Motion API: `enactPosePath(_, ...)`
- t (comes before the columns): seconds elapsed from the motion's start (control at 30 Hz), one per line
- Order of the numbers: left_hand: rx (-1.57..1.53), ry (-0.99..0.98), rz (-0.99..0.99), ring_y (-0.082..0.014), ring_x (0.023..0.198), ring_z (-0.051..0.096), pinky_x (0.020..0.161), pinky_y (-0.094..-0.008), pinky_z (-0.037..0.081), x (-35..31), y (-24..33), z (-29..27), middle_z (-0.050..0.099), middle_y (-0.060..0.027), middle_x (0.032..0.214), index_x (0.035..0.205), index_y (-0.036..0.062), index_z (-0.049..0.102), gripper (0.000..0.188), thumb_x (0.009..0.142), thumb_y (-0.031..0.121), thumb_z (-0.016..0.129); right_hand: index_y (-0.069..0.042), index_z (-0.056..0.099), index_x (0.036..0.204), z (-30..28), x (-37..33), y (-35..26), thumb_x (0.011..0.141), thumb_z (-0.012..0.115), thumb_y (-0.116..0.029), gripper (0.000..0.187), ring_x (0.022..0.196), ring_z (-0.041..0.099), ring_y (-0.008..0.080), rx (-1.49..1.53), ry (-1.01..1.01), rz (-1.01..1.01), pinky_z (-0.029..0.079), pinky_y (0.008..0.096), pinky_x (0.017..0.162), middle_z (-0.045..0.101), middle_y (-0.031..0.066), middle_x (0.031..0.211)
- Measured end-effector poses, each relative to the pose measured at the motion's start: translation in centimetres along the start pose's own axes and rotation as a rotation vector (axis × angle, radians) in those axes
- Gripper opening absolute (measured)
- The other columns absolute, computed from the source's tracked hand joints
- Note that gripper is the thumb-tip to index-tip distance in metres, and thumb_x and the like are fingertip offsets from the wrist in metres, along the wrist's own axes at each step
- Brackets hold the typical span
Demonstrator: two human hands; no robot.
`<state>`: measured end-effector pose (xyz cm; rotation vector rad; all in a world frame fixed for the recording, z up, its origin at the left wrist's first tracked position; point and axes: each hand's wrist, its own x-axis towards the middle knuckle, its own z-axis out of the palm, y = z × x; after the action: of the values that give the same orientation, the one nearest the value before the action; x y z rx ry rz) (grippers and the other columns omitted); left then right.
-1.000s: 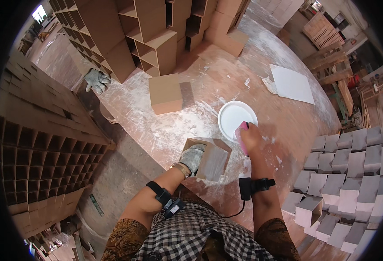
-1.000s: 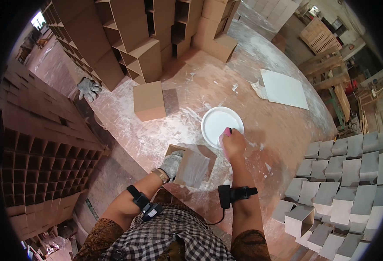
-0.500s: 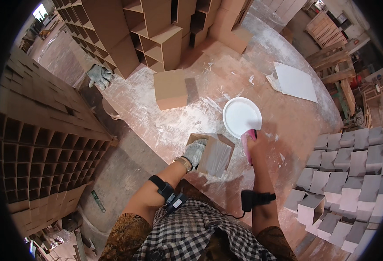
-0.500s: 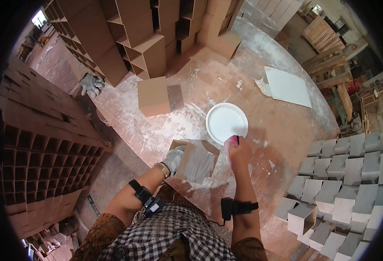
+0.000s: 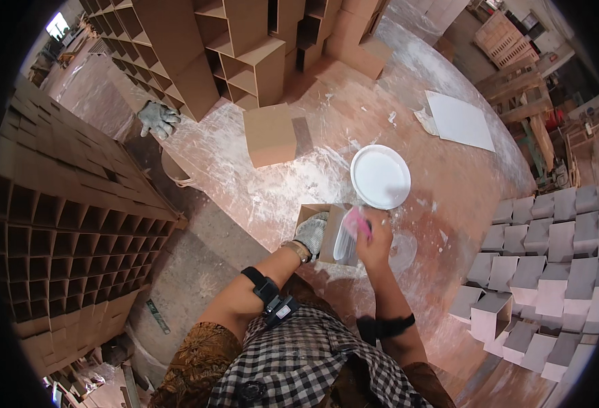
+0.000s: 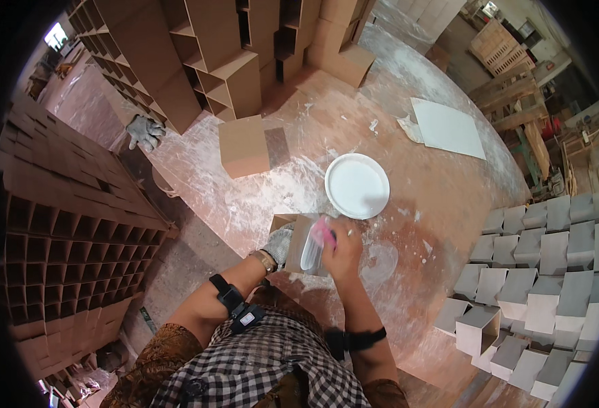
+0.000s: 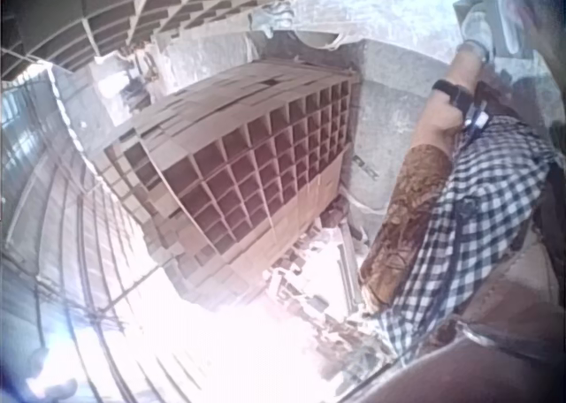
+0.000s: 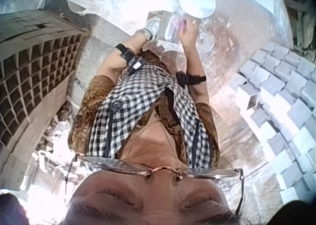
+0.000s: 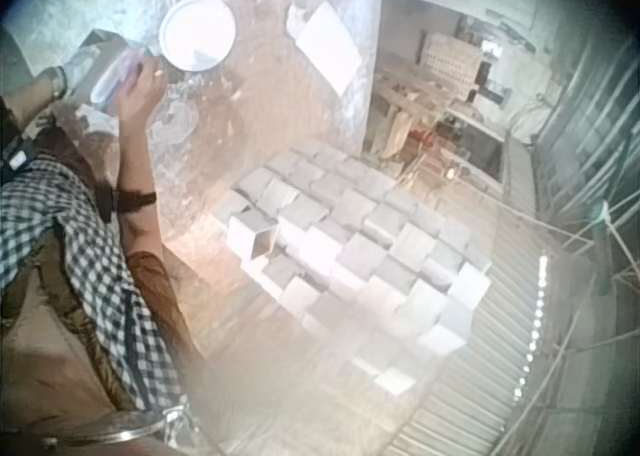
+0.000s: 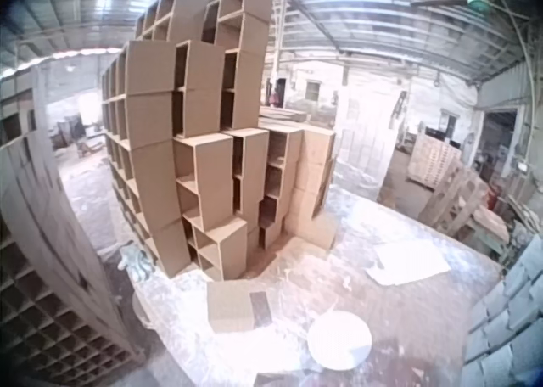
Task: Applying white paint or primer to the surfaces and edges of a small wooden box using a sponge or cloth.
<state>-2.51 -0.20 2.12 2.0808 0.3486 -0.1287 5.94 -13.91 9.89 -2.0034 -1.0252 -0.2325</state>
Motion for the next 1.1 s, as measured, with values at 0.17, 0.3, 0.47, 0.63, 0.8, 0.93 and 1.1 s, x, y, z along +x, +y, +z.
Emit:
enactPosePath(0.17, 0.116, 0.115, 0.118, -0.0315, 0.103, 0.056, 0.088, -0.0381, 0.044, 0.0, -1.6, 0.7, 0.059, -0.0165, 0.111, 0.108, 0.0072, 0.060, 0.033, 0.086, 0.029, 0.048, -0.004, 0.061, 0.093, -1.6, -3.2, -0.9, 0.069, 0.057, 0.000, 0.024, 0.081, 0.056, 0.0334, 0.200, -0.239, -0.171, 0.043, 0.0413, 0.072, 0.062, 0.0153, 0.094)
enactPosePath(0.3, 0.030, 0.151, 0.103, -0.0330, 0.101, 0.056, 0.088, -0.0388, 0.044, 0.2, -1.9, 1.2, 0.060, -0.0174, 0.108, 0.107, 0.0072, 0.060, 0.033, 0.085, 0.029, 0.049, -0.001, 0.060, 0.099, -2.0, -4.8, 0.4, 0.074, 0.055, 0.000, 0.026, 0.087, 0.057, 0.0320, 0.158, -0.202, -0.063, 0.044, 0.0379, 0.080, 0.061, 0.0164, 0.098)
enactPosePath(0.47, 0.000, 0.108, 0.091, -0.0343, 0.100, 0.056, 0.087, -0.0407, 0.044, 1.0, -2.8, 2.2, 0.059, -0.0190, 0.107, 0.106, 0.0075, 0.060, 0.032, 0.084, 0.028, 0.051, 0.000, 0.058, 0.108, 0.0, -0.3, 0.3, 0.077, 0.055, -0.001, 0.031, 0.094, 0.057, 0.0304, 0.153, -0.074, -0.022, 0.044, 0.0362, 0.086, 0.060, 0.0172, 0.103)
enactPosePath(0.63, 0.104, 0.147, 0.246, -0.0344, 0.099, 0.057, 0.085, -0.0408, 0.045, 0.3, -2.2, 1.3, 0.059, -0.0190, 0.106, 0.107, 0.0072, 0.060, 0.032, 0.084, 0.028, 0.052, -0.003, 0.059, 0.104, -1.0, -4.3, -2.8, 0.074, 0.055, -0.002, 0.031, 0.091, 0.057, 0.0318, 0.259, -0.231, -0.214, 0.043, 0.0402, 0.081, 0.062, 0.0155, 0.097)
enactPosePath(0.8, 0.027, 0.048, 0.104, -0.0342, 0.103, 0.055, 0.088, -0.0396, 0.043, 1.1, -2.6, 2.3, 0.058, -0.0186, 0.110, 0.109, 0.0065, 0.059, 0.034, 0.084, 0.028, 0.052, -0.007, 0.059, 0.104, 1.5, 0.4, 1.2, 0.072, 0.052, -0.003, 0.033, 0.090, 0.057, 0.0303, 0.179, 0.060, 0.109, 0.042, 0.0420, 0.080, 0.061, 0.0123, 0.097)
enactPosePath(0.93, -0.203, 0.010, 0.249, -0.0337, 0.105, 0.054, 0.090, -0.0397, 0.042, 3.2, -8.1, 5.5, 0.058, -0.0189, 0.110, 0.111, 0.0057, 0.058, 0.034, 0.084, 0.026, 0.050, -0.007, 0.059, 0.105, 1.1, -1.1, -0.6, 0.074, 0.053, -0.004, 0.032, 0.089, 0.057, 0.0302, 0.233, -0.146, -0.218, 0.042, 0.0421, 0.079, 0.062, 0.0126, 0.097)
enactPosePath(1.1, 0.100, 0.115, 0.154, -0.0336, 0.104, 0.055, 0.090, -0.0399, 0.042, 1.1, -4.0, 3.2, 0.057, -0.0193, 0.112, 0.112, 0.0051, 0.057, 0.034, 0.085, 0.024, 0.048, -0.007, 0.059, 0.105, -1.2, -4.4, -0.5, 0.073, 0.054, -0.004, 0.033, 0.089, 0.057, 0.0300, 0.346, -0.246, -0.246, 0.043, 0.0426, 0.076, 0.061, 0.0141, 0.098)
